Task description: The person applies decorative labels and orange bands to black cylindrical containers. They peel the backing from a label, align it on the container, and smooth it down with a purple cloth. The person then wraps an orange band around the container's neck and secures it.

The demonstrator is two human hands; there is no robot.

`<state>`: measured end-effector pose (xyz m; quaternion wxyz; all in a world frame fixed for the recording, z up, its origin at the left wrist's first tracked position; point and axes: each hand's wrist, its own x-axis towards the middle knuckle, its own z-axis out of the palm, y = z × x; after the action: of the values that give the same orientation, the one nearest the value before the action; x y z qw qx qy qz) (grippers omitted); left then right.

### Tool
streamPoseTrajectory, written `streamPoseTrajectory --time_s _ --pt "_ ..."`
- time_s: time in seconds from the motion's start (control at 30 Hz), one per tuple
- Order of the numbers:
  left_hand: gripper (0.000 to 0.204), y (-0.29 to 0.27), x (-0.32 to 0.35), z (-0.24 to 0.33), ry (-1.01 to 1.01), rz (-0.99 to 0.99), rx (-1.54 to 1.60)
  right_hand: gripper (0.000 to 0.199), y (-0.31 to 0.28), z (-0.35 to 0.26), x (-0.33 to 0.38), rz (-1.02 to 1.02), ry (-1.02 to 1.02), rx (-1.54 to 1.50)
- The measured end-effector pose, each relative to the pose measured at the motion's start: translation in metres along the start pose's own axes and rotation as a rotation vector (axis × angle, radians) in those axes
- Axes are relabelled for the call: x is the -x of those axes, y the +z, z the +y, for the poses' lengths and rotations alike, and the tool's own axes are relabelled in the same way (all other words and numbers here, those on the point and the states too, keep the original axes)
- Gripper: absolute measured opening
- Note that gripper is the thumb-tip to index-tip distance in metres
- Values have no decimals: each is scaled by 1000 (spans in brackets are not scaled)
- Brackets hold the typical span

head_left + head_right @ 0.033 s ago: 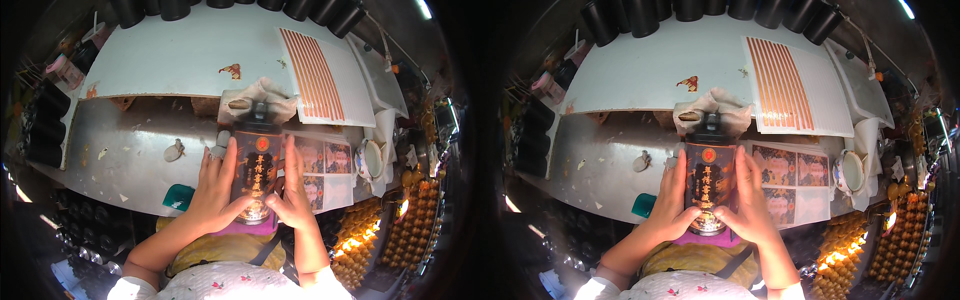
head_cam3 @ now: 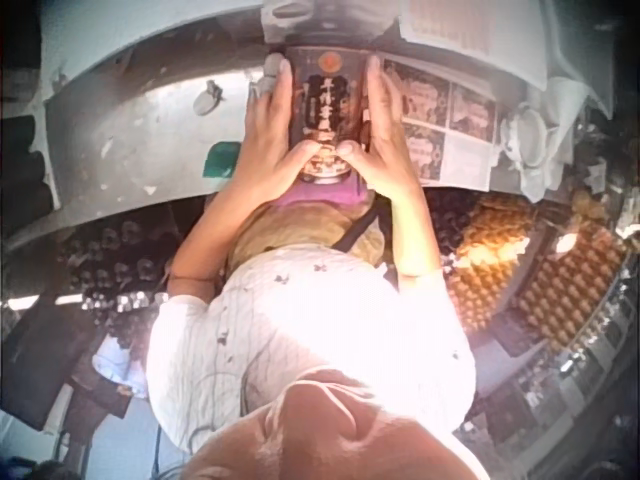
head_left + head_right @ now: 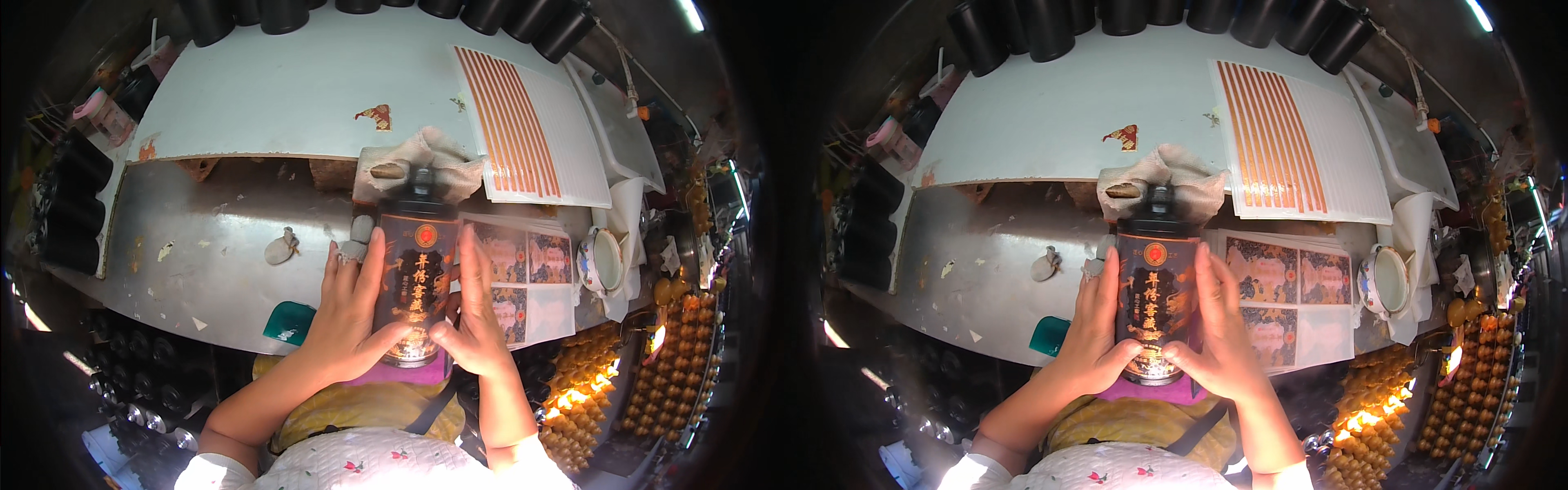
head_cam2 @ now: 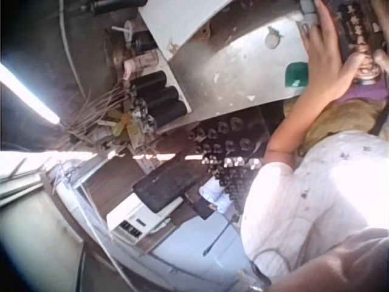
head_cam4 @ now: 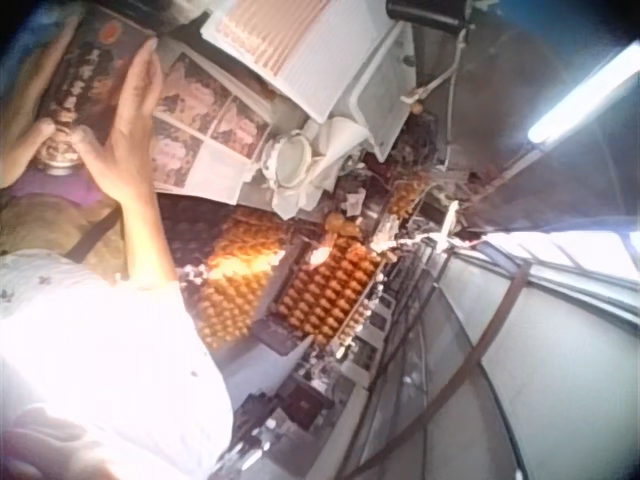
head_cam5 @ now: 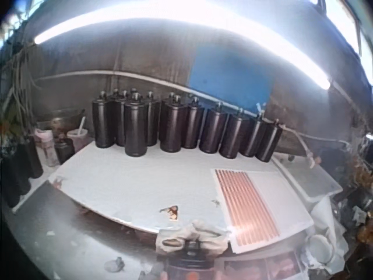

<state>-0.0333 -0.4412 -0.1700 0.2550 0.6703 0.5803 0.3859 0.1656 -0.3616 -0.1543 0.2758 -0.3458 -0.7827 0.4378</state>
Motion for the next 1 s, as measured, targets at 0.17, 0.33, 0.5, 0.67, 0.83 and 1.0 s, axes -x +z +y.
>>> streamPoseTrajectory --time_s 0.17,0.33,0.5,0.67,0.83,1.0 --pt "108 5 9 -1 34 20 -46 117 0 1 -4 -44 -53 35" --pt "109 5 18 3 54 10 -51 120 2 5 -2 -29 -15 -103" --pt "111 -4 14 3 20 -76 -113 129 1 7 5 -94 23 -178" --pt "111 4 23 0 72 3 -88 135 0 12 4 -99 24 -304" --pt "138 -1 25 2 134 -9 -132 140 -10 16 9 -176 164 -374" --pt "140 -5 28 -2 143 -23 -121 130 -9 17 8 -191 98 -437"
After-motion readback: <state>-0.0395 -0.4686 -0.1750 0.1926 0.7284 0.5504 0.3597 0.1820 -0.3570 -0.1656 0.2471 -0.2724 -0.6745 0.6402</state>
